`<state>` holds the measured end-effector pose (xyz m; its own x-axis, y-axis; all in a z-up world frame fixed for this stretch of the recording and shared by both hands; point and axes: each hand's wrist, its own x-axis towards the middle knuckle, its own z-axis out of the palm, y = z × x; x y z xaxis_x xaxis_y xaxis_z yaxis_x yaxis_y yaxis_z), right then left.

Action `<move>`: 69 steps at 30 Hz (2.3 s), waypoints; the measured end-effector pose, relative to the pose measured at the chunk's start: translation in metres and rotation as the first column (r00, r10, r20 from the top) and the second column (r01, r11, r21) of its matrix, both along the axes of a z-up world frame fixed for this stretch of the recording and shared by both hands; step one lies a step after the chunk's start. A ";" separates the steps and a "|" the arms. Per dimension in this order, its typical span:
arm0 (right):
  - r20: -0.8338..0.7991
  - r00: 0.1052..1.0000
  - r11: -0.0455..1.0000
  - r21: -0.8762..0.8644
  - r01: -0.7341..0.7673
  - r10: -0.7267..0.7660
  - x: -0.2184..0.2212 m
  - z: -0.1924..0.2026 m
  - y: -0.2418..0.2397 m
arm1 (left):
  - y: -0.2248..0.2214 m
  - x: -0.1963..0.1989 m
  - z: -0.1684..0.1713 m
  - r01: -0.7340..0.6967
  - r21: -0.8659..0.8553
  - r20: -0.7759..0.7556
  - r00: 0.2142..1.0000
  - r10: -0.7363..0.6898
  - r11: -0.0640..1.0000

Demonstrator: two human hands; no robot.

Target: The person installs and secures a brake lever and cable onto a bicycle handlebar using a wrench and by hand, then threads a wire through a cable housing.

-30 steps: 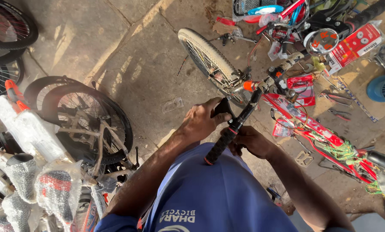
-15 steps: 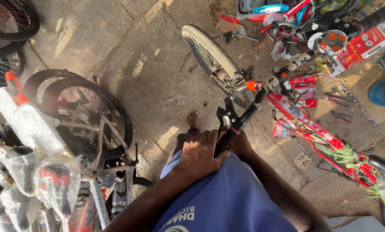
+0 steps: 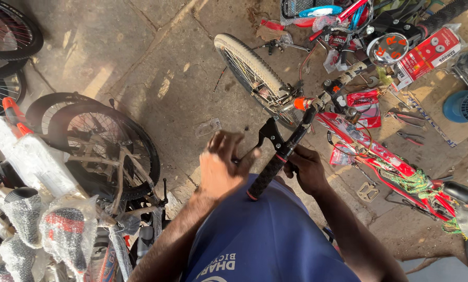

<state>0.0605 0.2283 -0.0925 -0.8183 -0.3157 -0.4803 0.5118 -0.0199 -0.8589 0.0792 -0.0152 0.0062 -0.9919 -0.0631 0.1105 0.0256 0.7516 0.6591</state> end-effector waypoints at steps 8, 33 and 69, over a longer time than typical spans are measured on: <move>0.069 0.998 0.990 -0.139 0.000 0.010 -0.034 -0.008 0.019 | 0.017 -0.067 -0.038 0.068 0.433 0.332 0.915 -0.229 0.899; 0.728 0.685 0.754 -0.468 0.460 0.033 0.036 -0.157 0.017 | 0.006 -0.086 -0.055 -0.099 0.731 0.526 0.712 -0.466 0.675; 0.207 0.039 -0.037 -0.352 0.935 -0.978 0.056 -0.046 -0.196 | 0.051 -0.133 -0.053 0.990 -0.020 0.090 0.142 -0.986 0.141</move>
<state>0.1168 0.0320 -0.1385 -0.4964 0.7120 -0.4967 -0.3007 -0.6777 -0.6710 -0.0541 0.0361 -0.0466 -0.2029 0.9789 0.0222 0.7523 0.1413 0.6435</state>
